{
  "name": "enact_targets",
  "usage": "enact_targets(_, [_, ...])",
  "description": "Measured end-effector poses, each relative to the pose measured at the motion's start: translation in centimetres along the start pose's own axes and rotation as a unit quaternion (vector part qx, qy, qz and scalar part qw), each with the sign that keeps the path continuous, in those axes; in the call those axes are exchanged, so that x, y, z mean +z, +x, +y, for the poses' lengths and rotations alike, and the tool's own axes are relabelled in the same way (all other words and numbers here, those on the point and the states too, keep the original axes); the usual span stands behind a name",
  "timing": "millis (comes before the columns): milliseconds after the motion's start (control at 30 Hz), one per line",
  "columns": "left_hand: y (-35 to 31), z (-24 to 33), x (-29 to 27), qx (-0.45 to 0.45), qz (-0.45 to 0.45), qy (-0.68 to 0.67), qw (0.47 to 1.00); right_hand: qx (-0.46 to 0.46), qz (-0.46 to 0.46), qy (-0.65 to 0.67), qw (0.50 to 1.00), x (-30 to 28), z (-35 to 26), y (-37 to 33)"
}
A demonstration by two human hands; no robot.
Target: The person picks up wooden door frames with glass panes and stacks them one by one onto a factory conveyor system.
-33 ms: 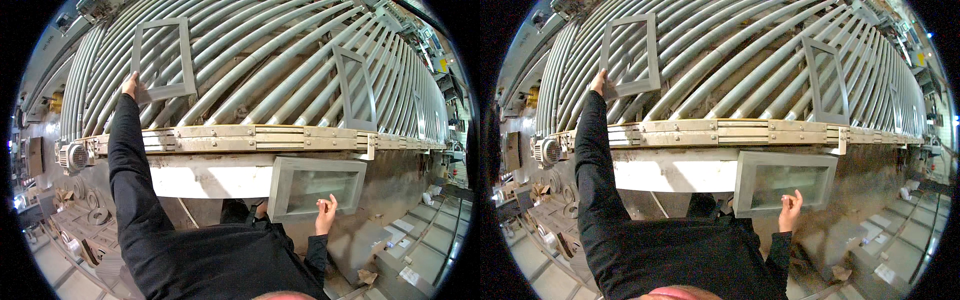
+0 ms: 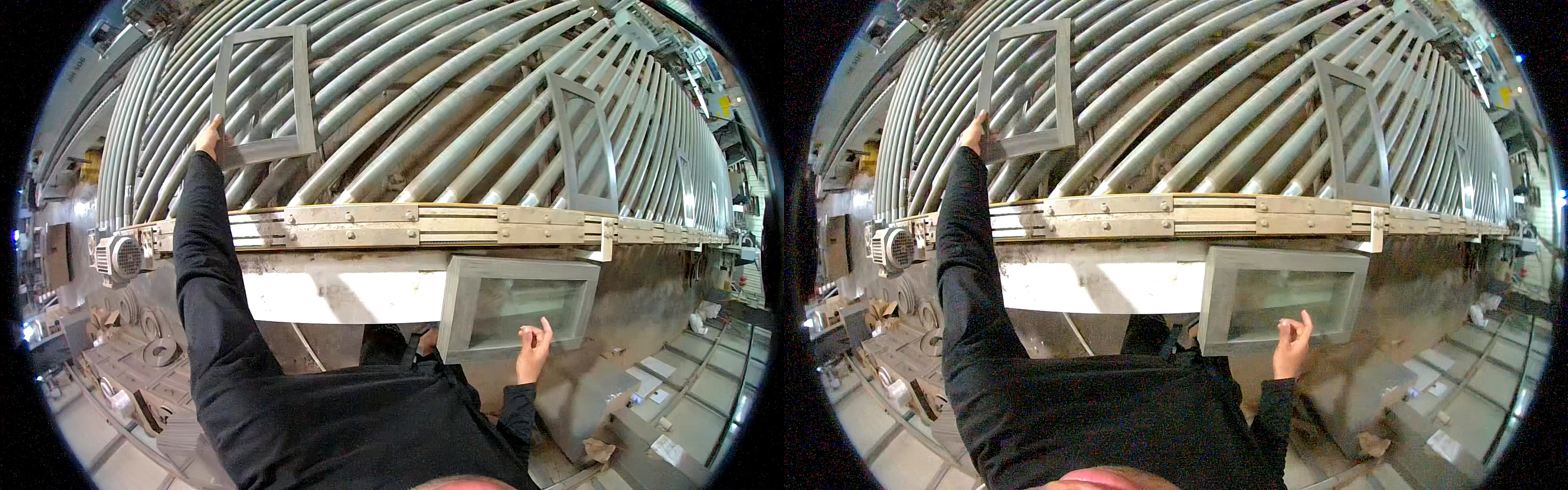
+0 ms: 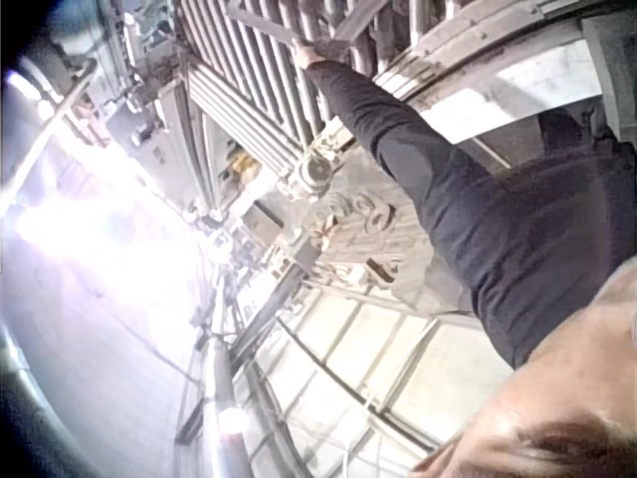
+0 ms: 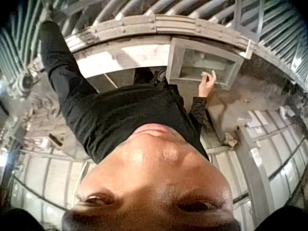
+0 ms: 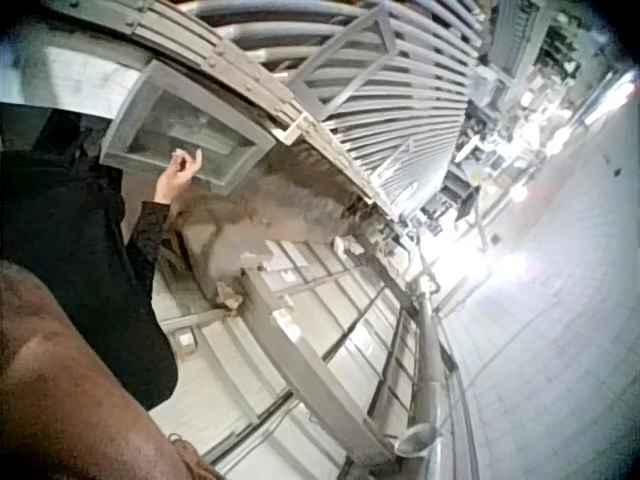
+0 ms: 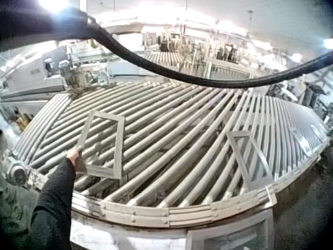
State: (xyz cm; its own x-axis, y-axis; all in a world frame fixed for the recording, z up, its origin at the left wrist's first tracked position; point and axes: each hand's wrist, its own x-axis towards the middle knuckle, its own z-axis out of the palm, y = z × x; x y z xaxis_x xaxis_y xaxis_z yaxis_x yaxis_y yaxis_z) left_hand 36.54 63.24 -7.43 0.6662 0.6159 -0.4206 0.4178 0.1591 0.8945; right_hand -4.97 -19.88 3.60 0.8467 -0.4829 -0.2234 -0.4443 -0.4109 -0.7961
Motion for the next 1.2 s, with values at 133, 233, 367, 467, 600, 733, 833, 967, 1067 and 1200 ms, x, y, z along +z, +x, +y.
enact_targets(133, [5.1, -3.3, -5.1, 0.042, -0.013, 0.105, 0.993, -0.022, -0.006, -0.079, 0.997, -0.1, -0.8, 1.1])
enact_targets(233, [9.0, -3.7, -13.7, 0.17, 0.081, 0.401, 0.897, -0.06, -0.052, -0.055, 0.995, 0.7, 0.1, 3.8])
enact_targets(367, [3.2, -9.2, -4.5, 0.147, 0.156, 0.485, 0.848, -0.071, -0.04, -0.142, 0.986, 0.1, -2.1, 3.0])
enact_targets(467, [-5.9, -5.1, -0.2, 0.252, 0.215, 0.59, 0.737, -0.085, -0.029, -0.179, 0.98, -1.1, -2.1, 3.0])
enact_targets(600, [-6.5, -5.2, -9.9, 0.356, 0.125, 0.508, 0.774, -0.112, -0.026, -0.171, 0.978, -2.8, -0.7, 5.0])
enact_targets(733, [-19.4, -5.7, -1.8, 0.434, 0.163, 0.469, 0.752, -0.086, 0.052, -0.275, 0.956, -6.5, 1.5, 5.0])
enact_targets(833, [-30.3, -8.5, 0.8, 0.424, 0.141, 0.39, 0.805, -0.097, 0.066, -0.219, 0.969, -9.6, 4.1, 7.4])
enact_targets(967, [-43.2, -16.5, 4.4, 0.367, 0.004, 0.352, 0.861, -0.124, 0.203, -0.205, 0.949, -14.1, 11.9, 11.6])
enact_targets(1067, [-51.5, -22.8, 6.2, 0.221, -0.132, 0.212, 0.943, -0.051, 0.212, -0.307, 0.927, -16.4, 16.6, 14.2])
enact_targets(1200, [-62.1, -27.4, 10.4, 0.02, -0.217, 0.121, 0.969, -0.008, 0.072, -0.331, 0.941, -16.0, 18.2, 14.2])
